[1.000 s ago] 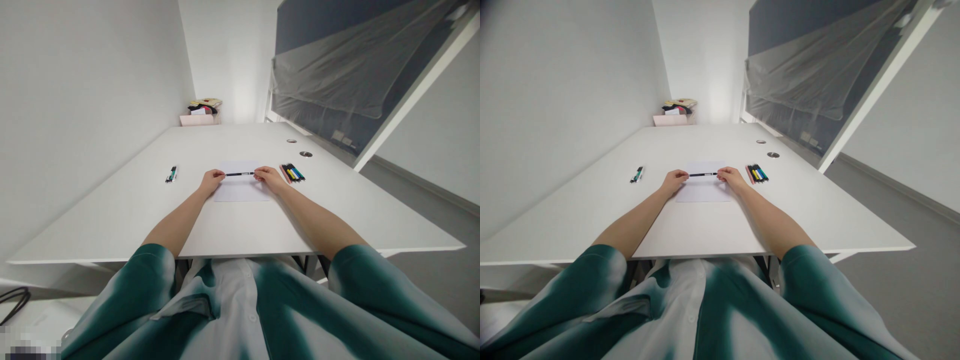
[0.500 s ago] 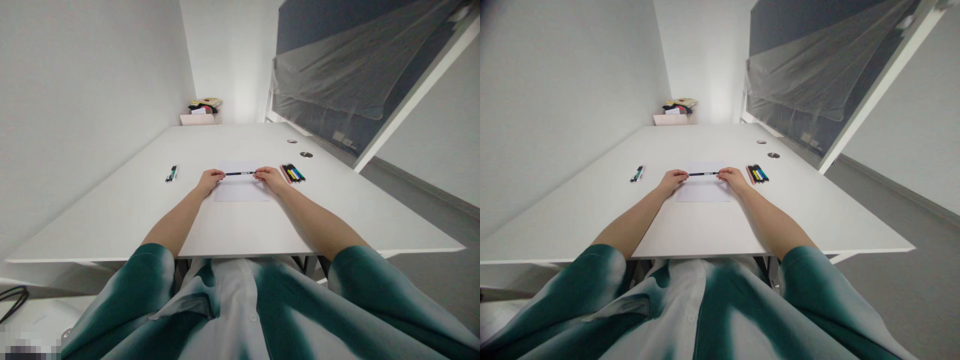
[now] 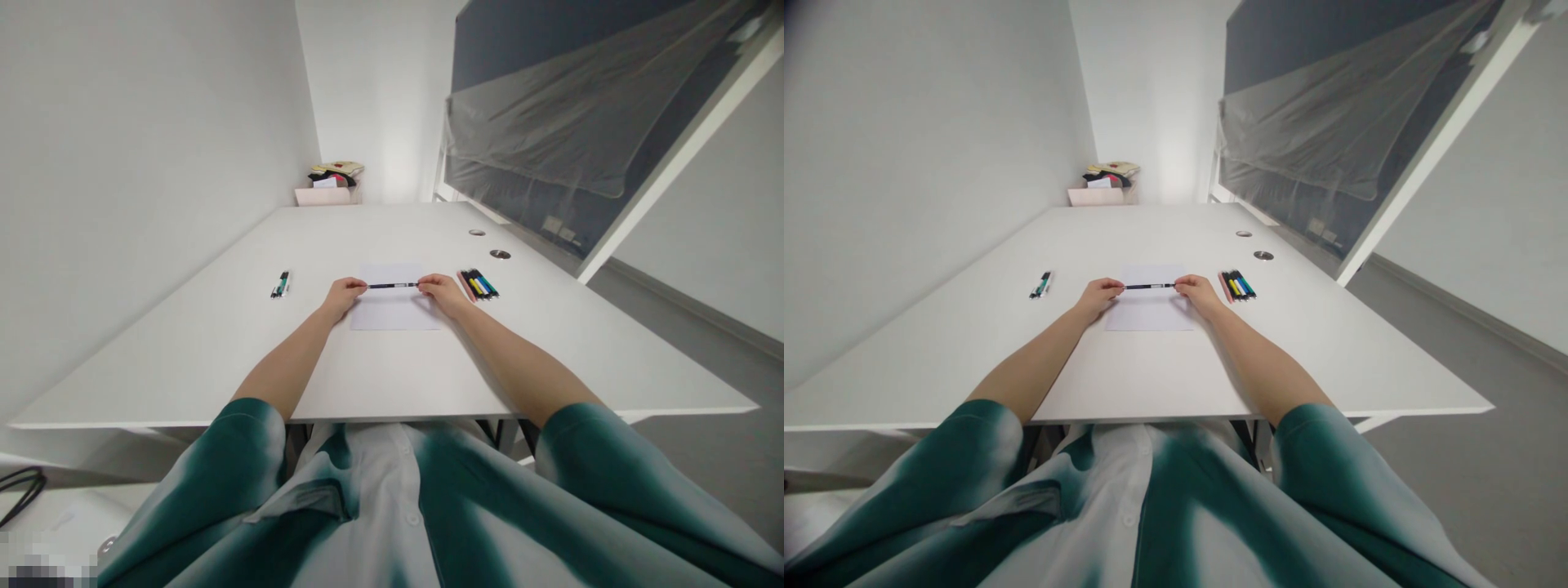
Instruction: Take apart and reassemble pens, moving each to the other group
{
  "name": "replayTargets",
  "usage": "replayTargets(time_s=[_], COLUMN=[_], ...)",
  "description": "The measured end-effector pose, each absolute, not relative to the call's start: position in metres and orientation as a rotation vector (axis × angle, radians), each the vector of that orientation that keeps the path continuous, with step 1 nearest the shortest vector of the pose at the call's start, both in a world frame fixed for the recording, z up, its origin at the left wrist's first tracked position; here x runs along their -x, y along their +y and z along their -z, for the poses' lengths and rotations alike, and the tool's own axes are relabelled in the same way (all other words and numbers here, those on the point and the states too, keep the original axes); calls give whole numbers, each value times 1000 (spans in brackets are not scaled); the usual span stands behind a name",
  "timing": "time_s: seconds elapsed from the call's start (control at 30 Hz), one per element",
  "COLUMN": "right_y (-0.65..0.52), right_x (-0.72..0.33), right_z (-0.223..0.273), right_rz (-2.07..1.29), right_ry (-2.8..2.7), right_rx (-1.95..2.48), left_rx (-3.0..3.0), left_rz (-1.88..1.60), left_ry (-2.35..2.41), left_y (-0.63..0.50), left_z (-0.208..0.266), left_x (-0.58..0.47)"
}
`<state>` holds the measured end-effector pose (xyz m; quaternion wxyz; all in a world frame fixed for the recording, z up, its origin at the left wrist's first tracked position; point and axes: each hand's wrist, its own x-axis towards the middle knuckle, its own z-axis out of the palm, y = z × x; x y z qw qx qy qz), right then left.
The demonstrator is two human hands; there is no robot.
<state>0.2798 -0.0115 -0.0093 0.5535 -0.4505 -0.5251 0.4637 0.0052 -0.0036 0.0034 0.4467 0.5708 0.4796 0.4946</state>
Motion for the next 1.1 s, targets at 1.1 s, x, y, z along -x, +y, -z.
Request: replayTargets(time_s=[1.1], right_y=[-12], right_x=[-280], right_z=[9], right_rz=[-1071], right_ry=[-1331], right_rx=[1105], left_rx=[-1433], left_rz=[-1219], left_ry=[1205], left_y=[-6], left_z=[-7], left_x=[-8])
